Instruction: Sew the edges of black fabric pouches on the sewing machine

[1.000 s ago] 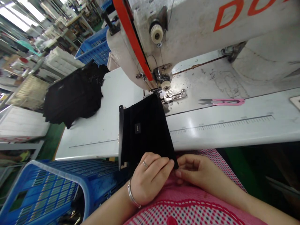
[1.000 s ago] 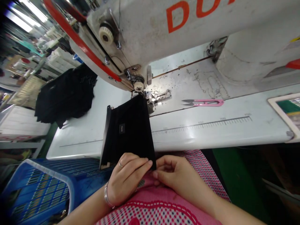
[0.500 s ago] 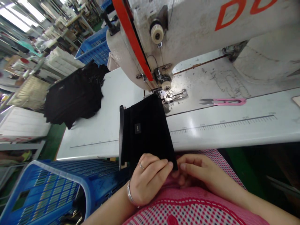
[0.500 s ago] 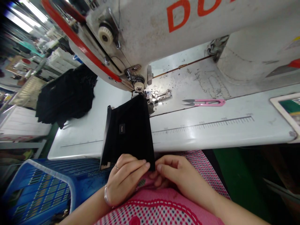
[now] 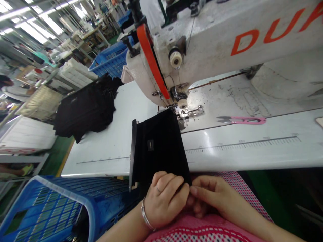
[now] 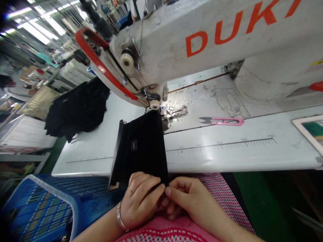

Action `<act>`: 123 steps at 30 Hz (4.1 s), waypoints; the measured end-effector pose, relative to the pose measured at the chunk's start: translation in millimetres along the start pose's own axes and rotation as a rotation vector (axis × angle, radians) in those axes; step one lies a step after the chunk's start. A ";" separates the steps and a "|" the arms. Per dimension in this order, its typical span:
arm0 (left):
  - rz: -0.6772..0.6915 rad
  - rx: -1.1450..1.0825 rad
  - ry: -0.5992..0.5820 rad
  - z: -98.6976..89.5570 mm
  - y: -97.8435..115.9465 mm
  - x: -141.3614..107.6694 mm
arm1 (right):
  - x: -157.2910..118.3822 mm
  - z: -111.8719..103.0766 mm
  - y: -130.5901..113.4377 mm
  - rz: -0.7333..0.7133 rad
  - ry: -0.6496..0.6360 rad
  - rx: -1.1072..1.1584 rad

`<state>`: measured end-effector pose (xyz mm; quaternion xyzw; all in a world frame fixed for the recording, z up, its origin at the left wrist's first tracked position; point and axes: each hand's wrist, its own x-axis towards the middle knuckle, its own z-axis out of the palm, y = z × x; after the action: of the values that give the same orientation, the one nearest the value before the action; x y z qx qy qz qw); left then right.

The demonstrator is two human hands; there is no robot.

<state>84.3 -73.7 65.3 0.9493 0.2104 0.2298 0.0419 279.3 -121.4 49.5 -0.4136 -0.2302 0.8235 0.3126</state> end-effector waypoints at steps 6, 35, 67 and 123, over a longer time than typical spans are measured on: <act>-0.003 -0.116 0.022 -3.4 -1.1 9.6 | -9.4 -12.6 -2.5 -0.466 0.158 -0.735; -0.035 -0.148 -0.119 -3.7 -64.8 48.3 | 30.1 -33.0 -63.6 -1.228 0.279 -1.642; 0.058 0.085 -0.056 22.3 -168.5 115.5 | 80.7 -52.1 -127.9 -1.106 0.405 -1.892; 0.009 -0.058 -0.355 -15.4 -161.7 104.7 | 56.3 -56.0 -143.8 -0.823 0.035 -1.492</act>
<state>100.2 116.6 94.3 0.9743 0.1887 0.0646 0.1048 346.2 25.5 80.0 -0.4073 -0.8398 0.2705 0.2360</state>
